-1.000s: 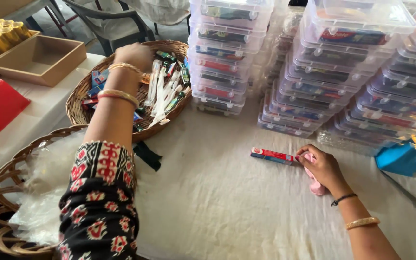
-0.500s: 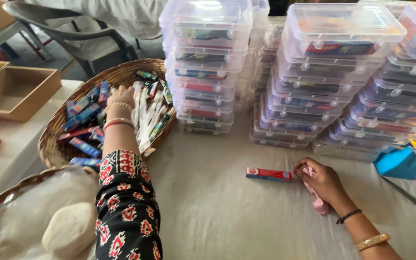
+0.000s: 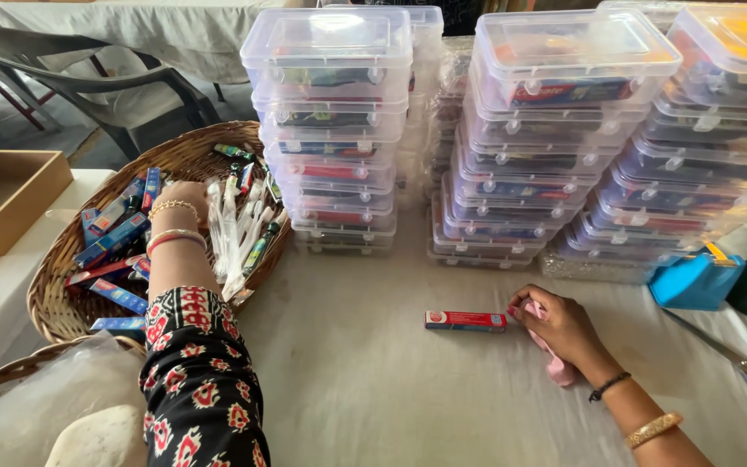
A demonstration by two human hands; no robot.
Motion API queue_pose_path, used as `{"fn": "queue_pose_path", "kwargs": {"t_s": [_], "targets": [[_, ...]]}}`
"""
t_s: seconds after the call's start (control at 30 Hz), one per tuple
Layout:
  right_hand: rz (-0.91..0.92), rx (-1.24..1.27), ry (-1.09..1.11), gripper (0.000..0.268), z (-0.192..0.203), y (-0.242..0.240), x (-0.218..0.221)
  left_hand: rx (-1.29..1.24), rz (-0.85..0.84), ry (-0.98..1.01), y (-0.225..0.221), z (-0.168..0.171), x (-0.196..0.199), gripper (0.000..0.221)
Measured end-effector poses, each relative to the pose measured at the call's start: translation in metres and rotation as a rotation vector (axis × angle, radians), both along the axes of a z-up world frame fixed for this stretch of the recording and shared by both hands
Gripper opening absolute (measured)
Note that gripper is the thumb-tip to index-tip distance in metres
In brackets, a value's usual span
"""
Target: The person picks toothpaste tubes and toothbrushes from a basket, wraps some items with a small cloth, and places them into small plastic storage boxes. They close the filled boxes, stack them with other completed boxes, and place stacked boxes into a large cardboard box.
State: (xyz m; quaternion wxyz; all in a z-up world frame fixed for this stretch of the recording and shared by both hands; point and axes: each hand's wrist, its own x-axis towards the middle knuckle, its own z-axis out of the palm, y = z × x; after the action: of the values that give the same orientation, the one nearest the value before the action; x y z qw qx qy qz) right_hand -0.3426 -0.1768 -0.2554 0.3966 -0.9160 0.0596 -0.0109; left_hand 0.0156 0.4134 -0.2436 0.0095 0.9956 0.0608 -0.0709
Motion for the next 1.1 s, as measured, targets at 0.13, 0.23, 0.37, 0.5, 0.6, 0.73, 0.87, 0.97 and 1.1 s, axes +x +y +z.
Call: {"fn": "queue_pose_path", "kwargs": {"t_s": [0.13, 0.23, 0.37, 0.5, 0.6, 0.73, 0.87, 0.97, 1.1], "targets": [[0.018, -0.056, -0.049, 0.017, -0.006, -0.004, 0.002, 0.115, -0.041, 0.027, 0.020, -0.015, 0.010, 0.032], [0.030, -0.059, -0.062, 0.019, -0.008, -0.006, 0.002, 0.129, -0.012, 0.010, 0.018, -0.014, -0.004, 0.031], [0.054, -0.063, -0.079, 0.021, -0.011, -0.008, 0.003, 0.137, 0.036, -0.011, 0.019, -0.023, -0.026, 0.031], [0.027, -0.118, -0.012, 0.024, -0.008, -0.007, 0.002, 0.147, 0.076, -0.046, 0.010, -0.012, -0.048, 0.031], [0.057, -0.109, -0.141, 0.025, -0.019, -0.015, 0.007, 0.154, 0.093, -0.078, 0.003, -0.009, -0.044, 0.031], [0.037, -0.091, -0.082, 0.026, -0.020, -0.016, 0.010, 0.157, 0.109, -0.100, -0.010, -0.005, -0.048, 0.031], [0.059, -0.129, -0.148, 0.028, -0.029, -0.021, 0.014, 0.123, 0.171, -0.153, -0.032, 0.035, -0.048, 0.032], [0.075, -0.092, -0.158, 0.026, -0.028, -0.020, 0.013, 0.106, 0.144, -0.236, -0.060, 0.072, -0.055, 0.031], [0.081, -0.106, -0.142, 0.025, -0.029, -0.019, 0.011, -0.051, -0.111, -0.169, -0.137, 0.116, -0.136, 0.028]]}}
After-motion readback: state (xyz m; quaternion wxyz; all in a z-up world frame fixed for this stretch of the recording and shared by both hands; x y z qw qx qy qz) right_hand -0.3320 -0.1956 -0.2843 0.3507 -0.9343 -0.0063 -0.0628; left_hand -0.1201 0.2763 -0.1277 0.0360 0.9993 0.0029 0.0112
